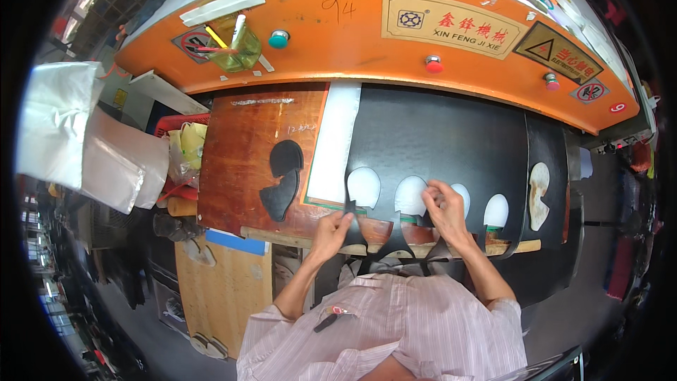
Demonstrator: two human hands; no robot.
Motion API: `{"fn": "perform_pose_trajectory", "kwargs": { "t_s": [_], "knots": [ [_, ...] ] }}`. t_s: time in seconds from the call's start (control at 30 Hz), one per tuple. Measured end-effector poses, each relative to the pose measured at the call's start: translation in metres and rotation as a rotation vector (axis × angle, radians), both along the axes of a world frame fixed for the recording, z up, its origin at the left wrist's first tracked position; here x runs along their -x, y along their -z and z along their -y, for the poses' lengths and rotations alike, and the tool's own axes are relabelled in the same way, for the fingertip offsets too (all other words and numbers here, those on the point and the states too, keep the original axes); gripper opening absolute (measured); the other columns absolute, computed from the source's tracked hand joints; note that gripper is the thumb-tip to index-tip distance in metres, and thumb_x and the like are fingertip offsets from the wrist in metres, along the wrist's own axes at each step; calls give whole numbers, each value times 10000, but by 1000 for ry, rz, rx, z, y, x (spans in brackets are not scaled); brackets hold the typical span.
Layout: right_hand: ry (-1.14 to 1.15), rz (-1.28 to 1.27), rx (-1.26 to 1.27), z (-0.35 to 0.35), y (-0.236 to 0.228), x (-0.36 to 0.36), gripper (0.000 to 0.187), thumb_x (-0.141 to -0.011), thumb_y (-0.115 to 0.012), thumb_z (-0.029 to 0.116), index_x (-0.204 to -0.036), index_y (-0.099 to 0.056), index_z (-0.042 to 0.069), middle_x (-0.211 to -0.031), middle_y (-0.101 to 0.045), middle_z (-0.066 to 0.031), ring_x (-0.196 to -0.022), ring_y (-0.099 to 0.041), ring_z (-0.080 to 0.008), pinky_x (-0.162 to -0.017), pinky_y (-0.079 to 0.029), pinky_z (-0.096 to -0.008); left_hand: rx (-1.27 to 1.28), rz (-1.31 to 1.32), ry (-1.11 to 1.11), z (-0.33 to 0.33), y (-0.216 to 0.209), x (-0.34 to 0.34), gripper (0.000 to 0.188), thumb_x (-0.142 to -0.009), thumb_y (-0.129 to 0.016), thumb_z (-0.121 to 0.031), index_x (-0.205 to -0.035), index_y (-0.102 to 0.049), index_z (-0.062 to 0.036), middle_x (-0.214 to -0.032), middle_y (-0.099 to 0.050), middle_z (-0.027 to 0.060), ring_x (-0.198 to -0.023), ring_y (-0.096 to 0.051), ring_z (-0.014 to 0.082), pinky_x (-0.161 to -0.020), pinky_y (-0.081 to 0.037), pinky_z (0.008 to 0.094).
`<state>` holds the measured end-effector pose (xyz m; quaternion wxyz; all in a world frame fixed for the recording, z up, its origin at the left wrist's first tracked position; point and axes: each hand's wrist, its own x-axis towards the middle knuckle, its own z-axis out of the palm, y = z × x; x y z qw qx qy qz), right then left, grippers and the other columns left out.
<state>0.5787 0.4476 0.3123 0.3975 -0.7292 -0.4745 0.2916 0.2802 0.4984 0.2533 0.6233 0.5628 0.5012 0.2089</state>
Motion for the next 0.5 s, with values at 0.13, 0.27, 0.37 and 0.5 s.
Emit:
{"fn": "perform_pose_trajectory", "kwargs": {
  "t_s": [0.13,0.27,0.37,0.5],
  "knots": [
    [-254,253,-73,-79,-31,5,654,-958,-710,512,-1087,-681,-128,-878,-727,-247,-788,-720,-391,-748,-561,-488,-253,0,272,13,-68,-57,268,-1079,-620,-205,-921,-649,9,-632,-525,-43,-627,-411,40,-501,-353,308],
    [-619,606,158,-143,-54,19,368,-880,-768,339,-868,-758,-29,-805,-725,-271,-787,-743,-426,-697,-579,-512,-471,193,309,35,-126,-148,399,-1043,-656,-180,-746,-494,31,-566,-393,138,-539,-318,139,-476,-334,371],
    [-713,801,71,-130,-64,22,76,-799,-704,88,-800,-773,56,-848,-750,-230,-810,-761,-381,-688,-597,-475,-526,174,466,49,-132,-164,385,-1041,-654,-209,-760,-561,36,-559,-480,150,-505,-393,154,-481,-381,376],
    [-903,722,-48,-38,-98,-24,97,-654,-733,13,-745,-739,49,-739,-724,-210,-731,-748,-373,-635,-589,-461,-215,249,105,37,-104,-109,404,-1073,-578,-362,-984,-693,15,-659,-653,57,-575,-647,181,-552,-511,342]
  ]
}}
